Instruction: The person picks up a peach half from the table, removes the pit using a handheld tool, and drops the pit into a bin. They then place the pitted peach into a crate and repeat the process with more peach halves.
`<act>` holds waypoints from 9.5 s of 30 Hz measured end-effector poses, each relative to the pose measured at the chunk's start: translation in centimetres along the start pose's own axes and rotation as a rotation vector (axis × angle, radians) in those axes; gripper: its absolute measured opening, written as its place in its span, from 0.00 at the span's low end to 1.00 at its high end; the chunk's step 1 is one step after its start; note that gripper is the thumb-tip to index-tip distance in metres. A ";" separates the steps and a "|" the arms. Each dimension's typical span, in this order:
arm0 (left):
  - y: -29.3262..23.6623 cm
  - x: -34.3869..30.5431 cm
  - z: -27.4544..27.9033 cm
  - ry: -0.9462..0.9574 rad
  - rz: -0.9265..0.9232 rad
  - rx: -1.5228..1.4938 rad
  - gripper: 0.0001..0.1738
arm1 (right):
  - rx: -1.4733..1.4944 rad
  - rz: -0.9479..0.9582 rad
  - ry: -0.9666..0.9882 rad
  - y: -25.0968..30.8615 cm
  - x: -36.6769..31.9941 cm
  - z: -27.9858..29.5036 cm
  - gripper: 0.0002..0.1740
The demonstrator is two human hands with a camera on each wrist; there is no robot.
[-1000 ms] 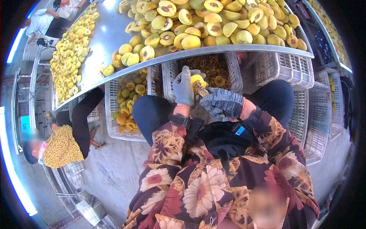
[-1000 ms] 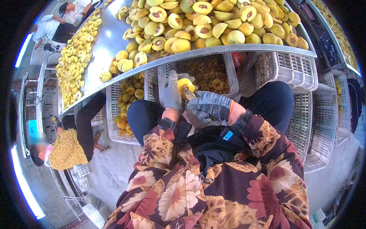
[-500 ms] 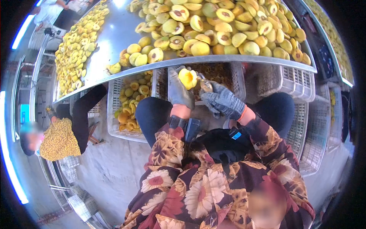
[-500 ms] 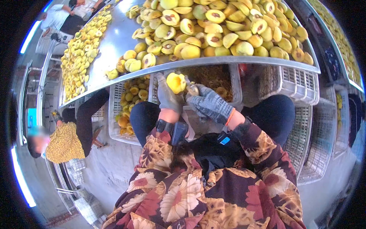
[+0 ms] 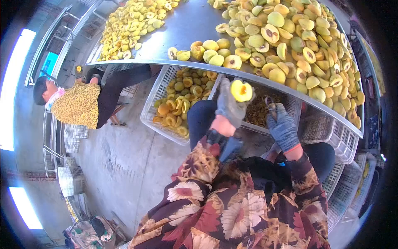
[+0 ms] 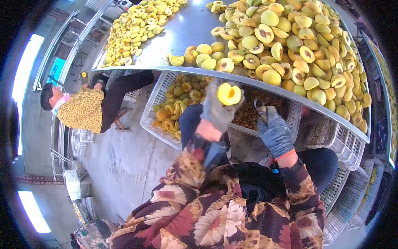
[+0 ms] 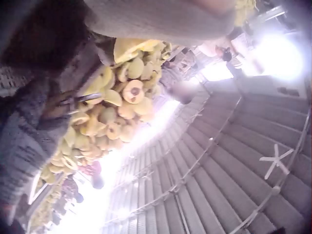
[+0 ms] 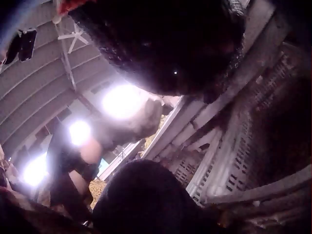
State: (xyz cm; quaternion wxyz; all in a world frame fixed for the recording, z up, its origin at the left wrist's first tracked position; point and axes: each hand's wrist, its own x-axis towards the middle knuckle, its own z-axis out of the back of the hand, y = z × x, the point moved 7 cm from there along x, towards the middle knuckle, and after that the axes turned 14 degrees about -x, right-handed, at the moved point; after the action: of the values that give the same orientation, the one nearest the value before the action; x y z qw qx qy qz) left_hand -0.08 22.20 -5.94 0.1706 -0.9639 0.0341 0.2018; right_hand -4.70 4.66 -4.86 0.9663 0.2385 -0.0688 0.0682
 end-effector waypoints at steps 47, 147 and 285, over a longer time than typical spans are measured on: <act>27.1 19.1 19.0 0.590 0.496 2.512 0.27 | -0.004 -0.457 -0.021 -18.2 -7.3 2.2 0.27; 9.4 0.3 1.7 0.371 0.431 0.796 0.20 | -0.287 -0.266 0.265 -4.8 -3.1 0.9 0.16; 7.6 -2.8 1.8 0.053 0.259 0.710 0.16 | -0.605 0.036 0.285 -7.5 -4.9 0.3 0.15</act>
State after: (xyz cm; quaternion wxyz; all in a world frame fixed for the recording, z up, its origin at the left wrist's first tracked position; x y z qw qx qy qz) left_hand -4.33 15.66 -8.73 0.4662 -0.8373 0.2277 0.1721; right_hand -8.33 -2.56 -8.79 0.9919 -0.0722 0.0455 0.0945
